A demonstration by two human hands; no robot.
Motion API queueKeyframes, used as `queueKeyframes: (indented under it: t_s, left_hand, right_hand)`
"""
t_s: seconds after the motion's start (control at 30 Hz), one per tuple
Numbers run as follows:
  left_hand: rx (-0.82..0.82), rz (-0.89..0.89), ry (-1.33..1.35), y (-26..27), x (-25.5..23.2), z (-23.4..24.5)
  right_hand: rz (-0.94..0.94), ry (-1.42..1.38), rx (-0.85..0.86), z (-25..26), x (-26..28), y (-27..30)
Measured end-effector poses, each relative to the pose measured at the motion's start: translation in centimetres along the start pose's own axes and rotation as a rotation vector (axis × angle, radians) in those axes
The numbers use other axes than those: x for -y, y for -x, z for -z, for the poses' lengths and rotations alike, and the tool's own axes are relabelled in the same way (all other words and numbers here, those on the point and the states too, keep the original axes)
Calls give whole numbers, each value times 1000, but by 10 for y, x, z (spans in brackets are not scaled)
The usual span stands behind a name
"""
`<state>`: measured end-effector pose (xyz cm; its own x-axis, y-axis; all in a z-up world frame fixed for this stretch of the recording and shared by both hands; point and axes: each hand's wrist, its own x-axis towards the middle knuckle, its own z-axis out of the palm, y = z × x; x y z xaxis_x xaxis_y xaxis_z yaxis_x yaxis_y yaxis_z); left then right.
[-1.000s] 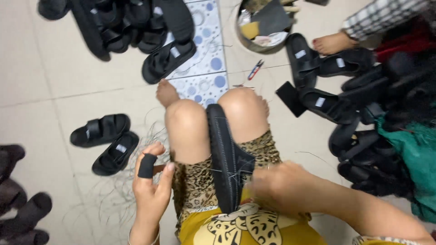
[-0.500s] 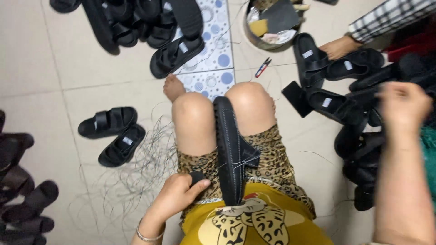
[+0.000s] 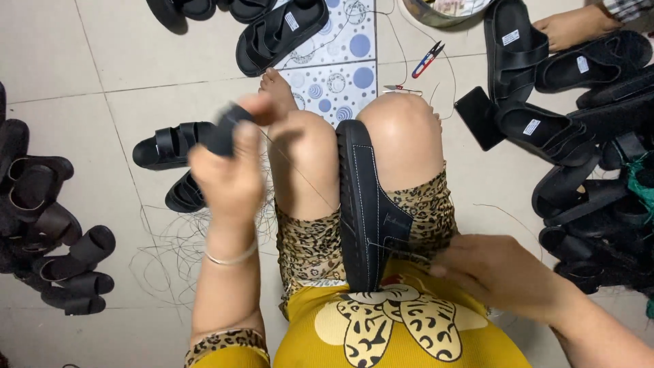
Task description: Hand-sewing the upper strap of a black sandal to its sole using a needle and thick thread.
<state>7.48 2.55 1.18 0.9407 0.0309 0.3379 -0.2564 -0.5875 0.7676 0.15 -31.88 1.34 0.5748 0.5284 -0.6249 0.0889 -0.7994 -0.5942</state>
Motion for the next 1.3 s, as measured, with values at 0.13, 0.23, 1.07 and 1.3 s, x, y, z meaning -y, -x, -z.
queueKeyframes:
  t_s: [0.13,0.23,1.07,1.3]
  left_hand:
    - [-52,528,1192,-10,54,1]
    - [-86,728,1391,3,111,1]
    - [742,191,181,82,-16,-12]
    - [737,253,136,89,-14,-20]
  right_hand:
    - [144,-901,92,-14,4,-16]
    - [235,-1516,-12,-38,0,-62]
    - [289,-2,-115,-3,20,-36]
    - [280,346,-13,2,27,-38]
